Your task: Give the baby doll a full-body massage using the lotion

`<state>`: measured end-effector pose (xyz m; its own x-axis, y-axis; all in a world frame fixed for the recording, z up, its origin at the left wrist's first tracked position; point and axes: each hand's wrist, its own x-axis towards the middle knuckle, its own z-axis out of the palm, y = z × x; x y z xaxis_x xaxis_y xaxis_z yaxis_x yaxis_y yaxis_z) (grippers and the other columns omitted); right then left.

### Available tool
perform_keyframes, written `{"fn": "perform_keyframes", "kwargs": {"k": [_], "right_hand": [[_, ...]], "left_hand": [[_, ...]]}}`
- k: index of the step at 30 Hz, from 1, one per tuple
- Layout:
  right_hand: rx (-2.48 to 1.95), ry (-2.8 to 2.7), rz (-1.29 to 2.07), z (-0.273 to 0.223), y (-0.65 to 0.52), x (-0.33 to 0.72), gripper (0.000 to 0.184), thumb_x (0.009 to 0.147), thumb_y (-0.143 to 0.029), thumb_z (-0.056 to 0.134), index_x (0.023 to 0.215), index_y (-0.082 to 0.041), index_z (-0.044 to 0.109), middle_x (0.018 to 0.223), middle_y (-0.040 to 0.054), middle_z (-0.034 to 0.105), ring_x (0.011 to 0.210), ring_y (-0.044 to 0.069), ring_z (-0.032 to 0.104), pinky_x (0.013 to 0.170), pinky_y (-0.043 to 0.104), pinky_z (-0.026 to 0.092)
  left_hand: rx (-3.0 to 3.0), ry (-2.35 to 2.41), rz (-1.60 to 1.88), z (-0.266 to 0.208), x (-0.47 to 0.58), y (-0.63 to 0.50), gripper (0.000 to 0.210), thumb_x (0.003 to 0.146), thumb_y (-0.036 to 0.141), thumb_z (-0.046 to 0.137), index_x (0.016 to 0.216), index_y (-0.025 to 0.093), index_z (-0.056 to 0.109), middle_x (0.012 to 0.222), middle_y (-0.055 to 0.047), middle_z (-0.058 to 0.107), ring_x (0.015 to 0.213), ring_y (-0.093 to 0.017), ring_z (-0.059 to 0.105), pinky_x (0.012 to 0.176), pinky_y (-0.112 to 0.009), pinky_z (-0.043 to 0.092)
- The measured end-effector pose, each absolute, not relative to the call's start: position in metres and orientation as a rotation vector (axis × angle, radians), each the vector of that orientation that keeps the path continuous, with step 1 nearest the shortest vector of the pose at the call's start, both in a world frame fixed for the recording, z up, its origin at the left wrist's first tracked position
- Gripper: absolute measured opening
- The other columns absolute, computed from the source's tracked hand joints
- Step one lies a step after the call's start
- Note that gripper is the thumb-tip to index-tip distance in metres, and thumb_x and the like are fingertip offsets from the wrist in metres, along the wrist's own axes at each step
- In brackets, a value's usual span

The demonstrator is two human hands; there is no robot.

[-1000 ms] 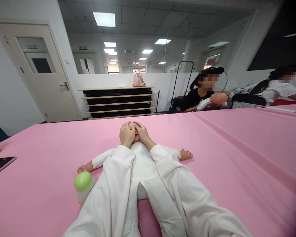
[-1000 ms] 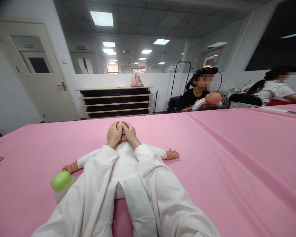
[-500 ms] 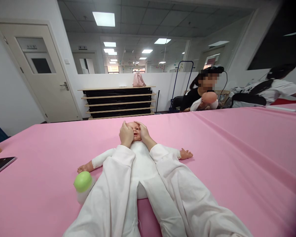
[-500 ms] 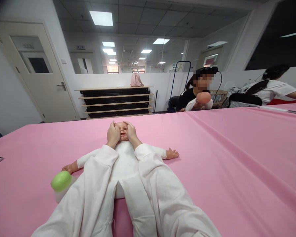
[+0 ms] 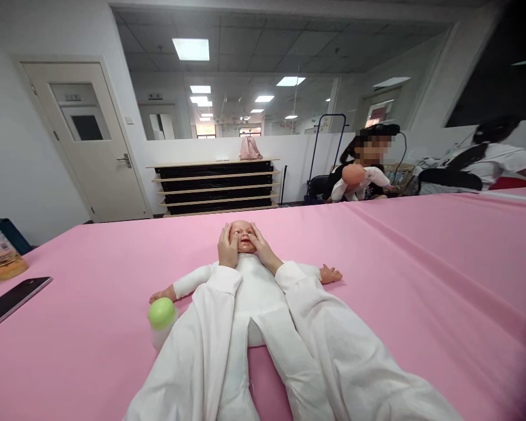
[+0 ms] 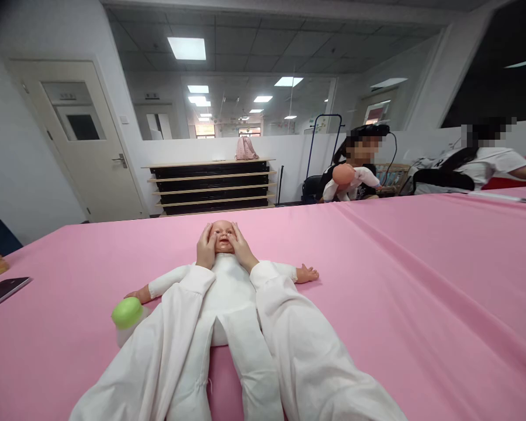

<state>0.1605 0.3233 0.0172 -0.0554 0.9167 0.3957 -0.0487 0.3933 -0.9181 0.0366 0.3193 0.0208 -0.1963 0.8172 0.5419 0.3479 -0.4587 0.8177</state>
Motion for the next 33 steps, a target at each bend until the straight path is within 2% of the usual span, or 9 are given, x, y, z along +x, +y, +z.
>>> {"fn": "perform_keyframes", "kwargs": {"k": [4,8,13,16,20,24,29,33], "right_hand": [[-0.79,-1.494,1.095,0.017,0.308,0.171,0.093,0.066,-0.046,0.068,0.142,-0.025,0.019,0.151,0.0027,0.013,0.138,0.02,0.012,0.113,0.036,0.014],[-0.754,-1.471,1.126,0.018,0.306,0.173,0.105,0.059,-0.043,0.075,0.143,-0.021,0.016,0.151,0.0066,0.011,0.138,0.022,0.015,0.112,0.035,0.017],[-0.662,-1.305,1.356,0.016,0.309,0.173,0.102,0.06,-0.04,0.074,0.143,-0.026,0.016,0.147,0.006,0.026,0.131,0.024,0.032,0.107,0.037,0.032],[-0.63,-1.236,1.391,0.015,0.309,0.172,0.096,0.062,-0.038,0.072,0.142,-0.027,0.02,0.144,0.0049,0.032,0.129,0.023,0.036,0.106,0.037,0.034],[-0.674,-1.218,1.394,0.014,0.31,0.172,0.106,0.055,-0.03,0.077,0.142,-0.026,0.017,0.144,0.0063,0.031,0.128,0.025,0.038,0.105,0.039,0.035],[-0.635,-1.218,1.438,0.011,0.311,0.174,0.1,0.06,-0.034,0.075,0.142,-0.026,0.017,0.143,0.0046,0.034,0.126,0.023,0.041,0.106,0.037,0.035],[-0.649,-1.247,1.431,0.009,0.311,0.175,0.104,0.061,-0.029,0.075,0.143,-0.027,0.01,0.147,0.0038,0.027,0.126,0.022,0.041,0.107,0.038,0.033],[-0.645,-1.247,1.428,0.011,0.31,0.174,0.098,0.064,-0.031,0.072,0.143,-0.025,0.014,0.147,0.0042,0.027,0.127,0.023,0.039,0.107,0.037,0.033]], "left_hand": [[1.857,1.208,1.663,0.008,0.031,0.318,0.06,0.077,0.032,0.058,0.132,0.016,0.04,0.144,-0.01,0.031,0.135,-0.022,0.022,0.111,-0.038,0.018],[1.963,1.165,1.63,0.002,0.028,0.318,0.074,0.071,0.033,0.064,0.136,0.016,0.034,0.146,-0.011,0.028,0.136,-0.024,0.018,0.112,-0.039,0.016],[1.859,1.133,1.575,-0.001,0.027,0.323,0.064,0.078,0.031,0.055,0.137,0.019,0.033,0.148,-0.008,0.024,0.137,-0.022,0.016,0.113,-0.038,0.013],[1.875,1.164,1.556,-0.002,0.027,0.323,0.068,0.078,0.034,0.056,0.138,0.016,0.03,0.148,-0.01,0.021,0.137,-0.023,0.014,0.113,-0.038,0.011],[1.975,1.176,1.547,-0.001,0.028,0.32,0.084,0.069,0.037,0.066,0.139,0.015,0.025,0.148,-0.012,0.021,0.137,-0.025,0.013,0.113,-0.04,0.012],[1.856,1.198,1.531,-0.001,0.029,0.319,0.075,0.078,0.036,0.055,0.14,0.013,0.021,0.149,-0.013,0.018,0.137,-0.024,0.014,0.113,-0.039,0.013],[1.863,1.218,1.545,-0.001,0.031,0.317,0.091,0.07,0.04,0.063,0.142,0.01,0.015,0.148,-0.016,0.017,0.138,-0.026,0.012,0.113,-0.039,0.012],[1.798,1.217,1.523,0.0,0.03,0.317,0.085,0.076,0.039,0.056,0.142,0.009,0.013,0.149,-0.016,0.015,0.138,-0.024,0.012,0.113,-0.038,0.011]]}}
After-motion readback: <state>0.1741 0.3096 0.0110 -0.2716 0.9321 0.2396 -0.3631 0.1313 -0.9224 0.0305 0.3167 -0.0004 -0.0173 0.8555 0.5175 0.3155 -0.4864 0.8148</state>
